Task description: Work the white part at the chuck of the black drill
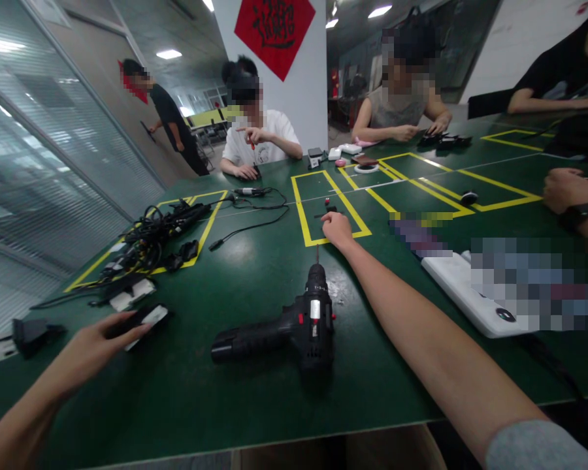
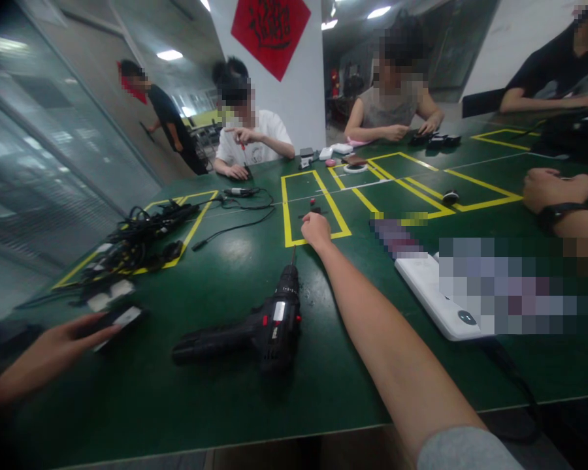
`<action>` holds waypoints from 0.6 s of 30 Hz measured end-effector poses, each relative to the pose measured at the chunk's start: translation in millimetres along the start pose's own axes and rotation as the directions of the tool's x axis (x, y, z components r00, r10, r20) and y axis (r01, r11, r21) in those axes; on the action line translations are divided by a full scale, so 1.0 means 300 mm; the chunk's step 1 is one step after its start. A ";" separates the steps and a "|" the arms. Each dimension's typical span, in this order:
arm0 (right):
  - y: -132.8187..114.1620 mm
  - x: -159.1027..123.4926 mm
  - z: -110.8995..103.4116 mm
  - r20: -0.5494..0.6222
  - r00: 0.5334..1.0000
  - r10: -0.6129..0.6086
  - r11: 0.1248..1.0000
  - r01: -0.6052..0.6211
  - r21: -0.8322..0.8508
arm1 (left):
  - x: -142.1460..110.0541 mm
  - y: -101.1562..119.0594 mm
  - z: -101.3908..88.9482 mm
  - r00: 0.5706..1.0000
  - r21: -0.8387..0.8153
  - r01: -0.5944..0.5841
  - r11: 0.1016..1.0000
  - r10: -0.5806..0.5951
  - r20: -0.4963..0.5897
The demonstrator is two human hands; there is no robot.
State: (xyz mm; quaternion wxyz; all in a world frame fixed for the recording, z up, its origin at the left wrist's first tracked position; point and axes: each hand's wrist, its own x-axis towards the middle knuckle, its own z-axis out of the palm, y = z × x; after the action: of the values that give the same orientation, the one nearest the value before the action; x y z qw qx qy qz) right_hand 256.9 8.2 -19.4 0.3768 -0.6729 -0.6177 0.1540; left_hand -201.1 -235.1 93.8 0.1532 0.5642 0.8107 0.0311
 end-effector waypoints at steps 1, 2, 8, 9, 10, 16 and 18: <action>-0.001 -0.002 -0.001 0.003 1.000 -0.001 1.000 0.001 0.000 | 0.047 0.025 0.015 0.998 -0.006 -0.054 0.999 0.054 -0.036; -0.003 -0.003 -0.002 0.006 1.000 -0.001 1.000 0.001 -0.001 | 0.093 0.067 0.029 0.992 -0.015 -0.118 0.993 0.117 -0.056; -0.005 -0.007 -0.006 0.007 1.000 -0.007 1.000 0.007 -0.006 | 0.319 0.536 0.118 0.918 -0.083 -0.391 0.916 0.395 0.026; -0.005 -0.008 -0.005 0.008 1.000 -0.007 1.000 0.008 -0.007 | 0.346 0.617 0.136 0.903 -0.097 -0.420 0.902 0.427 0.054; -0.005 -0.008 -0.005 0.009 1.000 -0.008 1.000 0.008 -0.008 | 0.368 0.691 0.153 0.882 -0.112 -0.453 0.885 0.463 0.092; -0.007 -0.011 -0.004 0.018 1.000 -0.014 1.000 0.014 -0.026 | 0.421 0.951 0.214 0.676 -0.132 -0.702 0.700 0.713 0.188; -0.008 -0.011 -0.004 0.019 1.000 -0.017 0.999 0.018 -0.029 | 0.428 0.977 0.213 0.647 -0.106 -0.725 0.681 0.726 0.233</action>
State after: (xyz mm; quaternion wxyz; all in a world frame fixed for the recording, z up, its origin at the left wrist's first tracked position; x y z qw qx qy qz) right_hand 255.2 4.5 -17.8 0.3622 -0.6716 -0.6292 0.1480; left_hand 41.9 -18.4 71.1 0.2322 0.8397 0.4905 0.0183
